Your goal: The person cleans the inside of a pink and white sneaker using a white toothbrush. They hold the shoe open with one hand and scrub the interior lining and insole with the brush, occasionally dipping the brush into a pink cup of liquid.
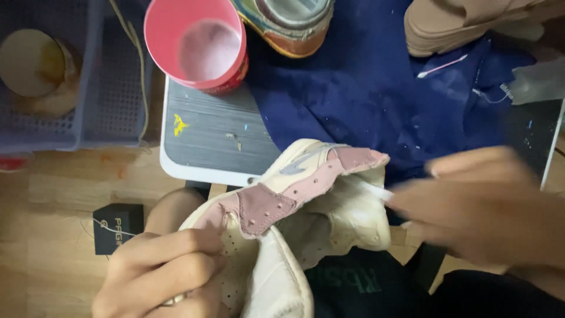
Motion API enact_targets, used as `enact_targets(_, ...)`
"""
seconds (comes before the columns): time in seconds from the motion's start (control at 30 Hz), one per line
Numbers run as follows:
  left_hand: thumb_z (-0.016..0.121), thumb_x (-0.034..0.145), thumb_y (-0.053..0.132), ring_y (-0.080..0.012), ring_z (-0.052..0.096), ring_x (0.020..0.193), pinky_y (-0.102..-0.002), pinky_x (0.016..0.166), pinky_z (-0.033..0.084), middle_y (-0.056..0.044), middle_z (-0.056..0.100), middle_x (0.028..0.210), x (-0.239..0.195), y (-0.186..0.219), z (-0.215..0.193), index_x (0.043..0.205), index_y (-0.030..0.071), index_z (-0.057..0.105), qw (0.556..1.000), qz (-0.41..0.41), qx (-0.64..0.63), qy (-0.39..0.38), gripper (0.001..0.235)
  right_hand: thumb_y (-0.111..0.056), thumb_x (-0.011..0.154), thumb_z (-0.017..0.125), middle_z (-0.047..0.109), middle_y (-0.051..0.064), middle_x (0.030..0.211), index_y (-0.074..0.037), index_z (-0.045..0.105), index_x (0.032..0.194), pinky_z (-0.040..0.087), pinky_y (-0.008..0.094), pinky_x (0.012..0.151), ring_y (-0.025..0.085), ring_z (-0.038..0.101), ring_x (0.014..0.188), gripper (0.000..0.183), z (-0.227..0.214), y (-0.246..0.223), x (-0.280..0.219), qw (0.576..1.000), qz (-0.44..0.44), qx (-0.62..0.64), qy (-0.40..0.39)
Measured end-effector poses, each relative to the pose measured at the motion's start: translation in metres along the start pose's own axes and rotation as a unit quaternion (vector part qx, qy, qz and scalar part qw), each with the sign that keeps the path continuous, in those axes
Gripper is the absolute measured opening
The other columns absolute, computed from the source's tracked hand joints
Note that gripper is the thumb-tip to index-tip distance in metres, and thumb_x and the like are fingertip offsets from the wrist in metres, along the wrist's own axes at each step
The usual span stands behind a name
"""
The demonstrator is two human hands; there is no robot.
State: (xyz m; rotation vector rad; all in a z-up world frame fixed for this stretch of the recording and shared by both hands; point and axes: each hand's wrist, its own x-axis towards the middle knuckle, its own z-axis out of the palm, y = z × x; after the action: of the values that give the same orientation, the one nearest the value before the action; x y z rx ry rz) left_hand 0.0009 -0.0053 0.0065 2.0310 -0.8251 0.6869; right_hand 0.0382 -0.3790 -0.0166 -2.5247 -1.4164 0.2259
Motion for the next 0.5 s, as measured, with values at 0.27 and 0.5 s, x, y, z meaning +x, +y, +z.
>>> enact_targets(0.27,0.056,0.078,-0.024,-0.0116,0.035,0.041,-0.020,0.045,0.026,-0.003,0.031,0.048,-0.002,0.013,0.001,0.047,0.008,0.017,0.998,-0.057,0.011,-0.006,0.059,-0.026,0.094,0.055,0.056,-0.007,0.059,-0.021,0.069,0.093,0.037,0.033,0.043,0.016,0.050,0.044,0.015,-0.006,-0.019,0.050,0.993,0.009,0.106,0.042)
enact_targets(0.5,0.057,0.080,-0.008,-0.0152,0.037,0.044,-0.034,0.054,0.023,-0.006,0.026,0.050,0.016,0.015,0.005,0.052,0.009,0.014,0.996,-0.093,-0.006,0.015,0.054,-0.025,0.102,0.049,0.045,-0.005,0.059,-0.018,0.063,0.082,0.033,0.033,0.043,0.017,0.043,0.043,0.025,-0.005,-0.029,0.065,0.989,-0.011,0.126,0.081)
